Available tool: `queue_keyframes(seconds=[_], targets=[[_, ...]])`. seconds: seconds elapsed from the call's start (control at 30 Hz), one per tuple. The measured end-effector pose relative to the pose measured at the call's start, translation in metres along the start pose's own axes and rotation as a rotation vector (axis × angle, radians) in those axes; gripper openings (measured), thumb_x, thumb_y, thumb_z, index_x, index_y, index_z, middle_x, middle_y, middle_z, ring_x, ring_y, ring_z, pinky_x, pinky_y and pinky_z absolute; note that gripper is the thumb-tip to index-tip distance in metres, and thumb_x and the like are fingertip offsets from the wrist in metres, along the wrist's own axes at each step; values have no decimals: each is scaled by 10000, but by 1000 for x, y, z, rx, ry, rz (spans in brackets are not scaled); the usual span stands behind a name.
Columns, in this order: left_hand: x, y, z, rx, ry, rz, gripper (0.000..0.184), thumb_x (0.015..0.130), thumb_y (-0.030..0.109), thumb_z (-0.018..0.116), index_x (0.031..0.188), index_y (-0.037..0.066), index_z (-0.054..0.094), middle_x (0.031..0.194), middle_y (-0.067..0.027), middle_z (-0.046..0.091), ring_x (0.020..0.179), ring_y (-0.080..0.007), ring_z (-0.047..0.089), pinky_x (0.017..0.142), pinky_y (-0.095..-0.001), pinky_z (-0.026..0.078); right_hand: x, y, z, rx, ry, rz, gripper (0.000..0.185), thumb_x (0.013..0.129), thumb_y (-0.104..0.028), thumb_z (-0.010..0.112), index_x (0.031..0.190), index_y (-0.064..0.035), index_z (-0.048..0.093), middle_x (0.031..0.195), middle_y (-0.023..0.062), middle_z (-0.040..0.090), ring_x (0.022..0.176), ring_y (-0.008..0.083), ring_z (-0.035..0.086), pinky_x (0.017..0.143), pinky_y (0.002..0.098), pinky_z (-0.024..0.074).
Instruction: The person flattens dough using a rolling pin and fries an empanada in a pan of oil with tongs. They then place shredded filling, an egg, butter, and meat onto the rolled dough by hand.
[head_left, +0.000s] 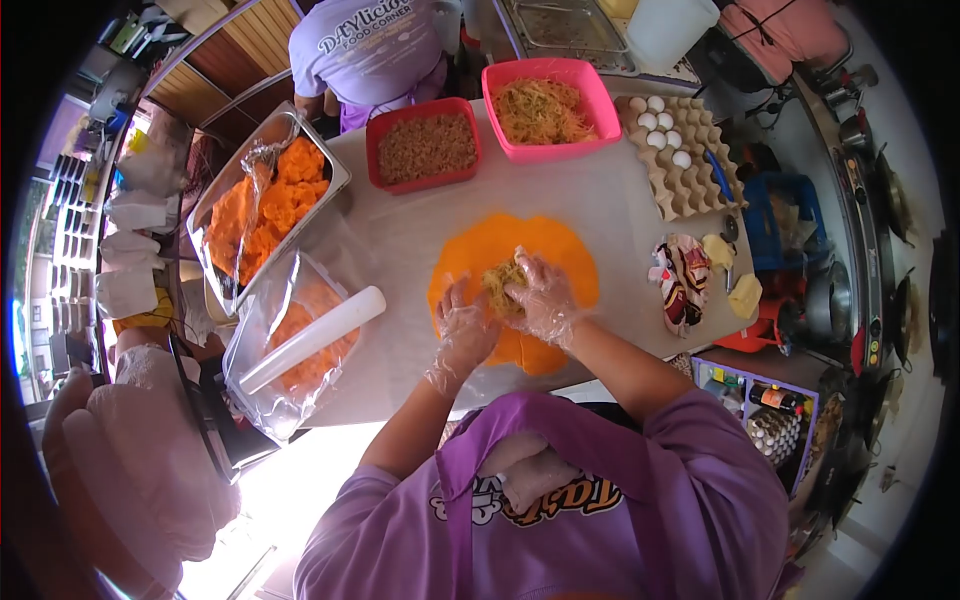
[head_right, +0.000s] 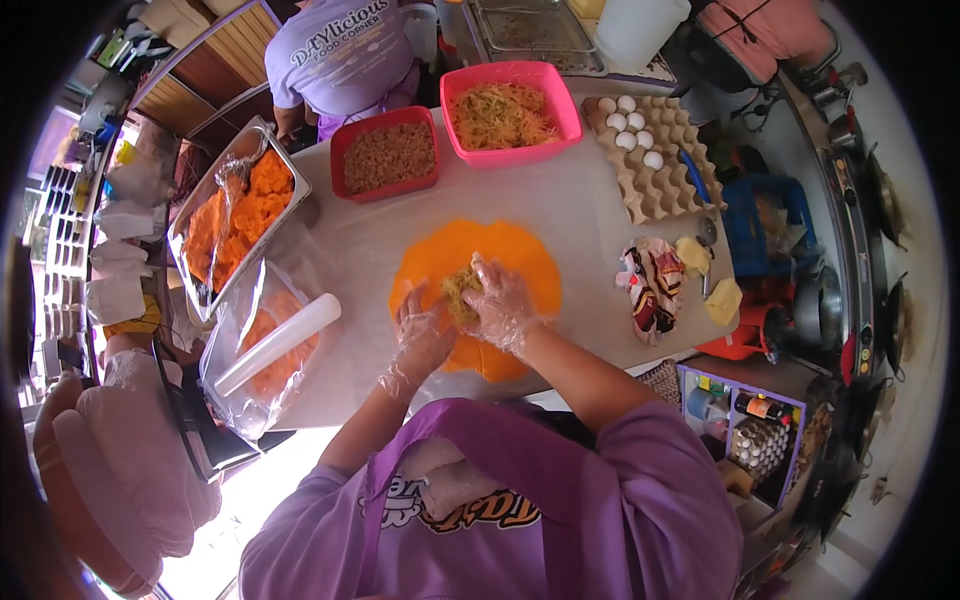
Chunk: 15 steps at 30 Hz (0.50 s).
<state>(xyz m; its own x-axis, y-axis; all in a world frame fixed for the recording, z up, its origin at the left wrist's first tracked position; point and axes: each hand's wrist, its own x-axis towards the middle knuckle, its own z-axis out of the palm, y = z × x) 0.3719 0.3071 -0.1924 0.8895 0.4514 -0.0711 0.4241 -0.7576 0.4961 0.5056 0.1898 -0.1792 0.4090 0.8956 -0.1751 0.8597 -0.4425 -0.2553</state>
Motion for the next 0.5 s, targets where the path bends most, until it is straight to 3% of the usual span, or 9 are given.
queue_keyframes(seconds=[0.13, 0.2, 0.23, 0.3, 0.43, 0.5], targets=[[5, -4, 1, 6, 13, 15, 465, 709, 244, 645, 1151, 115, 575, 1378, -181, 345, 1279, -376, 308, 1015, -505, 286, 2, -1, -8, 4, -5, -20, 383, 739, -368, 669, 1056, -156, 652, 1423, 148, 339, 1270, 333, 357, 985, 461, 336], [1, -12, 5, -176, 95, 55, 436, 718, 224, 638, 1131, 98, 577, 1362, -206, 364, 1260, -376, 346, 1004, -498, 302, -1, 1, -3, 244, 156, -57, 268, 776, -186, 651, 1030, -103, 667, 1291, 164, 492, 1150, 343, 491, 953, 426, 401], [-4, -15, 6, -187, 55, 31, 436, 718, 224, 638, 1131, 98, 577, 1362, -206, 364, 1260, -376, 346, 1004, -498, 302, -4, 0, 1, 265, 117, -40, 268, 776, -186, 651, 1030, -103, 667, 1291, 164, 492, 1150, 343, 491, 953, 426, 401], [1, -16, 5, -131, 210, 137, 394, 731, 196, 639, 1105, 91, 581, 1318, -248, 398, 1211, -405, 406, 974, -500, 348, 4, 6, 1, 561, 248, 63, 238, 743, -132, 657, 981, -123, 678, 985, 112, 657, 915, 274, 621, 776, 359, 489], [4, -17, 7, -113, 241, 156, 405, 733, 191, 639, 1117, 81, 570, 1310, -251, 402, 1205, -403, 411, 975, -483, 341, 9, 27, 18, 528, 327, -17, 281, 714, -83, 678, 993, -119, 670, 838, 115, 659, 808, 273, 631, 702, 348, 495], [4, -15, 6, -135, 200, 108, 440, 746, 197, 610, 1162, 63, 560, 1367, -214, 355, 1244, -389, 359, 1006, -507, 287, 11, 30, 20, 658, 265, 115, 320, 686, -100, 712, 1002, -124, 667, 843, 98, 645, 841, 268, 616, 731, 364, 483]])
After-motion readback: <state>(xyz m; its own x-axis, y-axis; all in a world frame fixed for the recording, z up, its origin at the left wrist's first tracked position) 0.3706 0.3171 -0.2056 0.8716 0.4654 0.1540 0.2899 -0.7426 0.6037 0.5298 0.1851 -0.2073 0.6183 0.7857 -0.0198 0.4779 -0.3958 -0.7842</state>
